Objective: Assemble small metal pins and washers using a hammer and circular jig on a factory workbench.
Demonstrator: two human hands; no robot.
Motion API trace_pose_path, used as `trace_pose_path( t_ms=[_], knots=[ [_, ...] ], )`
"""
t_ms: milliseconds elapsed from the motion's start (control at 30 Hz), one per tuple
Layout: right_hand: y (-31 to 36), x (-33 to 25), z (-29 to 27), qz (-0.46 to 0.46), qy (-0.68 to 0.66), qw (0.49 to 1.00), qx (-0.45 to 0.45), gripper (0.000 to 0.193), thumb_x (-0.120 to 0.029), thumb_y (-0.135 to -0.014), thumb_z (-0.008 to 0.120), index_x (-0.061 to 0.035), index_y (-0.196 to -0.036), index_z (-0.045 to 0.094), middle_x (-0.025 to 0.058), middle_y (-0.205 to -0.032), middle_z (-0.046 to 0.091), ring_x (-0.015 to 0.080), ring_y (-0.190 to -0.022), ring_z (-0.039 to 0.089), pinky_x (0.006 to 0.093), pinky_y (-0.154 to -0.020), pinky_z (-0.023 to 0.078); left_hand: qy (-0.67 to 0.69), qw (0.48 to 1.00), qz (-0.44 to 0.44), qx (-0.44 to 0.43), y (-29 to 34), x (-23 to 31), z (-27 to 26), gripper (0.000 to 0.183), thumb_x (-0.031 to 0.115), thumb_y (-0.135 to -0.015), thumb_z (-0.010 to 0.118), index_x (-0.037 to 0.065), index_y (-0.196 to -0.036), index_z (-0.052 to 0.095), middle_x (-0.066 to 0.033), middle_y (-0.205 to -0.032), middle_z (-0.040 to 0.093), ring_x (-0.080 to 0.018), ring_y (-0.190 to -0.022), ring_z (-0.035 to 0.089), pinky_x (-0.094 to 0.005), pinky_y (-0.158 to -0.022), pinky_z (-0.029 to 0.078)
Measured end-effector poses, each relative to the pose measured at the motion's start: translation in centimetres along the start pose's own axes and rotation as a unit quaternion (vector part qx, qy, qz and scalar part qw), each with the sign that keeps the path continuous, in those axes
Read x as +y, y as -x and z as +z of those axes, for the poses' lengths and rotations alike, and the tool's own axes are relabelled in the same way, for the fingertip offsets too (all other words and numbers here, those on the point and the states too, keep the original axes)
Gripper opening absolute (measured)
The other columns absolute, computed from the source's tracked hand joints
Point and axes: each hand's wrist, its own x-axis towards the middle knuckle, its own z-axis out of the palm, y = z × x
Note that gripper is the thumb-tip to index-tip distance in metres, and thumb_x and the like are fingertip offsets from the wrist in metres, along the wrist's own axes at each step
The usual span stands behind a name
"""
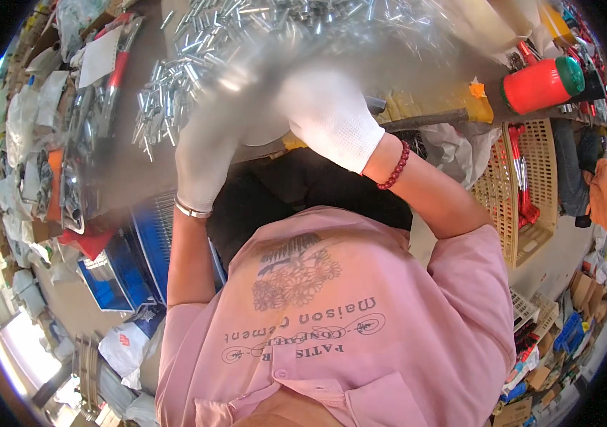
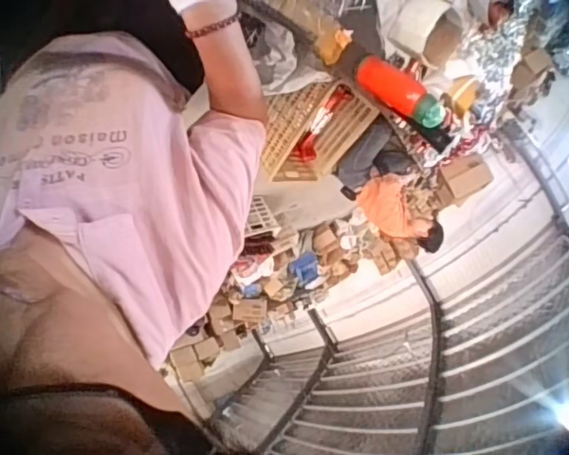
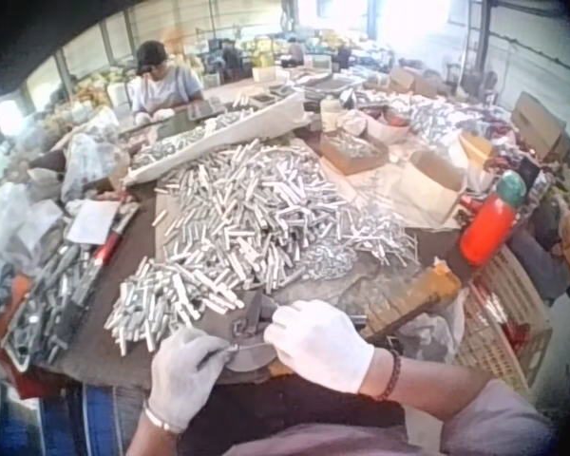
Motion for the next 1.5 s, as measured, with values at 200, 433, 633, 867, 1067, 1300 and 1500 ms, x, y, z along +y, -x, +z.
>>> trace_pose_path(
  t_ms=[200, 433, 633, 867, 1067, 1300, 1500],
  knots=[
    [0.0, 0.2, 0.0, -0.003, -0.006, 1.0, -0.019, 0.009, -0.008, -0.08, 0.074, -0.0132, -0.084, 0.068, 0.004, -0.088, 0.059, 0.0266, -0.087, 0.064, 0.0395, -0.077, 0.054, -0.003, 1.0, 0.001, 0.009, 0.6, -0.1, 0.6, 0.01, 0.009, -0.084, 0.08, 0.009, -0.093, 0.077, -0.0089, -0.09, 0.068, -0.0306, -0.086, 0.067, -0.0398, -0.076, 0.053],
    [0.1, 1.3, 0.7, -0.015, -0.022, 0.999, -0.034, 0.003, -0.011, -0.085, 0.072, -0.013, -0.085, 0.069, 0.0037, -0.089, 0.062, 0.0263, -0.09, 0.065, 0.0391, -0.079, 0.054, 0.04, 0.999, -0.011, 0.023, 0.9, -0.6, 0.9, 0.013, 0.005, -0.081, 0.082, 0.008, -0.092, 0.077, -0.0096, -0.09, 0.068, -0.0302, -0.084, 0.068, -0.039, -0.073, 0.054],
    [0.2, 1.3, 1.2, -0.021, -0.041, 0.998, -0.031, 0.003, -0.013, -0.086, 0.072, -0.0134, -0.085, 0.069, 0.0034, -0.09, 0.062, 0.0265, -0.09, 0.065, 0.0391, -0.079, 0.054, 0.024, 1.0, -0.016, 0.005, 0.7, -0.1, 0.7, 0.012, 0.005, -0.08, 0.082, 0.008, -0.091, 0.078, -0.0099, -0.089, 0.068, -0.0296, -0.083, 0.068, -0.0384, -0.074, 0.054],
    [0.1, 0.8, 1.3, -0.025, -0.03, 0.999, -0.022, 0.005, -0.015, -0.084, 0.075, -0.015, -0.087, 0.072, 0.003, -0.088, 0.063, 0.0266, -0.085, 0.065, 0.0395, -0.076, 0.054, -0.003, 1.0, 0.004, -0.007, 0.4, 0.2, 0.7, 0.011, 0.004, -0.081, 0.082, 0.007, -0.09, 0.078, -0.0114, -0.088, 0.068, -0.0303, -0.082, 0.068, -0.0387, -0.073, 0.053],
    [1.1, 5.0, -2.5, 0.16, 0.069, 0.985, 0.008, 0.006, -0.015, -0.086, 0.076, -0.0133, -0.092, 0.076, 0.006, -0.09, 0.069, 0.0285, -0.085, 0.07, 0.0381, -0.075, 0.057, 0.01, 1.0, -0.001, -0.005, 0.8, 0.7, 0.3, 0.015, 0.003, -0.08, 0.083, 0.007, -0.094, 0.077, -0.011, -0.09, 0.067, -0.0309, -0.084, 0.068, -0.039, -0.074, 0.053],
    [1.6, 10.3, -0.9, 0.118, 0.141, 0.983, 0.024, 0.004, -0.016, -0.086, 0.075, -0.016, -0.089, 0.076, 0.0021, -0.087, 0.066, 0.0247, -0.085, 0.069, 0.0375, -0.073, 0.057, 0.017, 1.0, -0.006, -0.006, 0.6, 1.1, 0.2, 0.015, 0.004, -0.08, 0.083, 0.008, -0.093, 0.077, -0.0104, -0.091, 0.067, -0.0302, -0.085, 0.068, -0.039, -0.073, 0.053],
    [-0.2, 10.2, -0.5, 0.093, 0.171, 0.98, -0.039, 0.004, -0.015, -0.085, 0.072, -0.0141, -0.082, 0.068, 0.002, -0.085, 0.063, 0.0238, -0.083, 0.068, 0.0385, -0.072, 0.057, 0.022, 1.0, -0.005, -0.001, 0.7, 0.9, 0.3, 0.014, 0.004, -0.081, 0.082, 0.008, -0.092, 0.076, -0.0099, -0.091, 0.067, -0.0302, -0.085, 0.067, -0.0389, -0.073, 0.053]
  ],
)
